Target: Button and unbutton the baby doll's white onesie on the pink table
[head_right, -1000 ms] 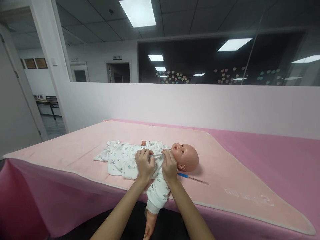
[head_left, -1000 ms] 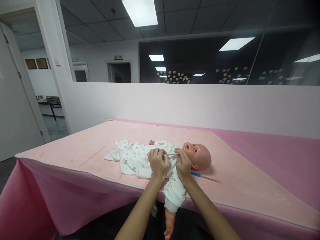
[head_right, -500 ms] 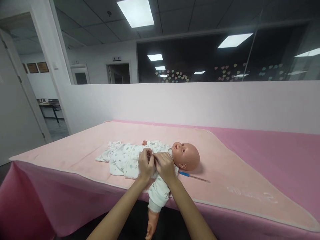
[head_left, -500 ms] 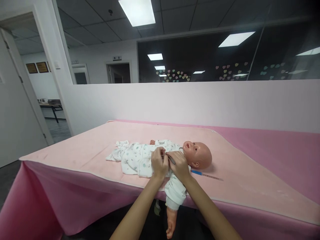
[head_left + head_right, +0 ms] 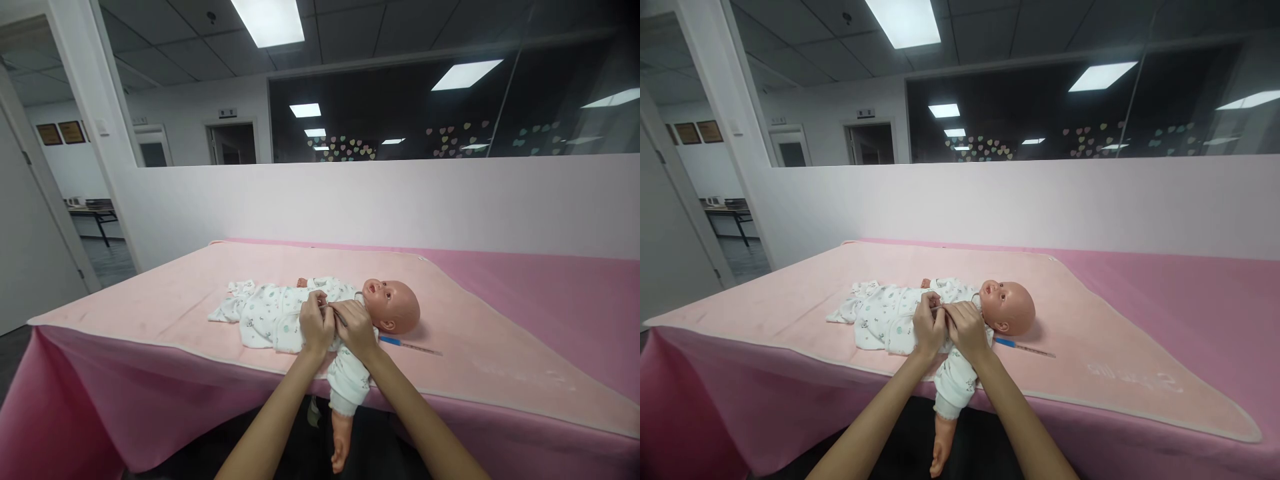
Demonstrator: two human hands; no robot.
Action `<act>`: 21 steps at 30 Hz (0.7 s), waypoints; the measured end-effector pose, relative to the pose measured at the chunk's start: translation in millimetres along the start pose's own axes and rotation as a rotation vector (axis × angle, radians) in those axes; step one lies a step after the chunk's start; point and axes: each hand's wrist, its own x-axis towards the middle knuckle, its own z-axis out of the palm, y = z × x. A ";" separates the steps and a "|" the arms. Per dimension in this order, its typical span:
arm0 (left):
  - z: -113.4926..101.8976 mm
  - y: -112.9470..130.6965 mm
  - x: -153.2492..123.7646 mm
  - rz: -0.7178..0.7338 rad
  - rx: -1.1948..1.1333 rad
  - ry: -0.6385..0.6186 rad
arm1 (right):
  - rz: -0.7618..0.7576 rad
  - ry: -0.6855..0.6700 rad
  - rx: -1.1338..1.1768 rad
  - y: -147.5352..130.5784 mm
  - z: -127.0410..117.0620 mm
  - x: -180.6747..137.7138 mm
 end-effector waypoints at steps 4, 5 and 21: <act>-0.2 -0.3 0.1 -0.006 -0.009 -0.012 | -0.008 -0.006 0.000 -2.9 -2.6 1.4; -0.1 -0.5 0.1 -0.008 -0.014 -0.014 | -0.010 -0.007 -0.003 -3.4 -3.0 1.7; -18.7 -1.8 0.7 0.107 0.190 -0.062 | -0.004 0.057 -0.086 -2.2 -0.9 0.1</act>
